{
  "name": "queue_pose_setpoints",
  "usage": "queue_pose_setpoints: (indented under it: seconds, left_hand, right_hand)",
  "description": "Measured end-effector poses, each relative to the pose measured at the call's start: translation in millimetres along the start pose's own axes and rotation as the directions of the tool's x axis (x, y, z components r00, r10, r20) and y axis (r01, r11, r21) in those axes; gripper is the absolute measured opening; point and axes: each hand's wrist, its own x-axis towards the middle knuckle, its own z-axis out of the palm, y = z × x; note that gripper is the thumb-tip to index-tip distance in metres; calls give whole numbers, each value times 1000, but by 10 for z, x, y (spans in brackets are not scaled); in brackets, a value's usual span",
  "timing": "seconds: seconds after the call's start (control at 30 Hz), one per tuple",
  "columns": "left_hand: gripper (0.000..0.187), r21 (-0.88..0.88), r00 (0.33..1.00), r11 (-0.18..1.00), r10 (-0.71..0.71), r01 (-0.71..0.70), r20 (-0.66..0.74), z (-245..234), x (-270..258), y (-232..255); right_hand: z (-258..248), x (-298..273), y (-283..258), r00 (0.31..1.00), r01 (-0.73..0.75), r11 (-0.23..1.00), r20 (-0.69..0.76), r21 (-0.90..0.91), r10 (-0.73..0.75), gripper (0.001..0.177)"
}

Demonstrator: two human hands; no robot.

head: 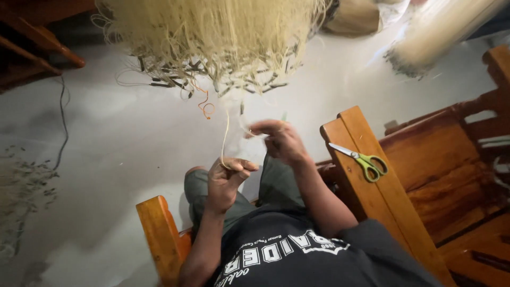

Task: Repairing or weaving a fishing net using a shuttle and scissors

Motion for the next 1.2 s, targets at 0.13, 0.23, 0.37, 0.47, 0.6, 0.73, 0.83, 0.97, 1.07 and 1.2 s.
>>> queue_pose_setpoints:
  seconds: [0.13, 0.23, 0.37, 0.47, 0.6, 0.73, 0.83, 0.97, 1.07, 1.2]
  left_hand:
    - [19, 79, 999, 997, -8, 4, 51, -30, -35, 141]
    - [20, 83, 998, 995, 45, -49, 48, -195, -64, 130]
    - [22, 104, 993, 988, 116, -115, 3, -350, -111, 131]
    - [23, 178, 994, 978, 111, -108, -9, -364, -96, 115]
    - [26, 316, 989, 945, 115, -81, -93, -183, 62, 400]
    - [30, 282, 959, 959, 107, -29, -264, -254, 142, 418]
    - [26, 261, 941, 964, 137, -55, -308, -314, 203, 425]
    - [25, 216, 944, 975, 123, -56, -307, -327, 255, 362]
    - [23, 159, 942, 985, 117, -69, -314, -210, 327, 327]
    - [23, 139, 944, 989, 99, -57, -315, -248, 296, 238]
  right_hand:
    - [423, 247, -173, 994, 67, 971, 70, 229, -85, 41]
    - [641, 321, -324, 998, 58, 984, -10, 167, -57, 28]
    - [748, 428, -204, 996, 35, 989, -89, 145, -22, 32]
    - [683, 501, -101, 992, 84, 985, -102, 148, -70, 25]
    - [469, 462, -88, 989, 85, 986, -133, 142, -66, 22]
    - [19, 310, -47, 977, 138, 982, -184, 132, -113, 17]
    - [-402, 124, -31, 967, 207, 969, -177, 132, -182, 17]
    - [-774, -95, -25, 947, 294, 949, -168, 113, -274, 21]
    - [-751, -154, -131, 937, 332, 940, -142, 79, -319, 26]
    - [-586, -223, -205, 934, 348, 932, -128, 100, -335, 36]
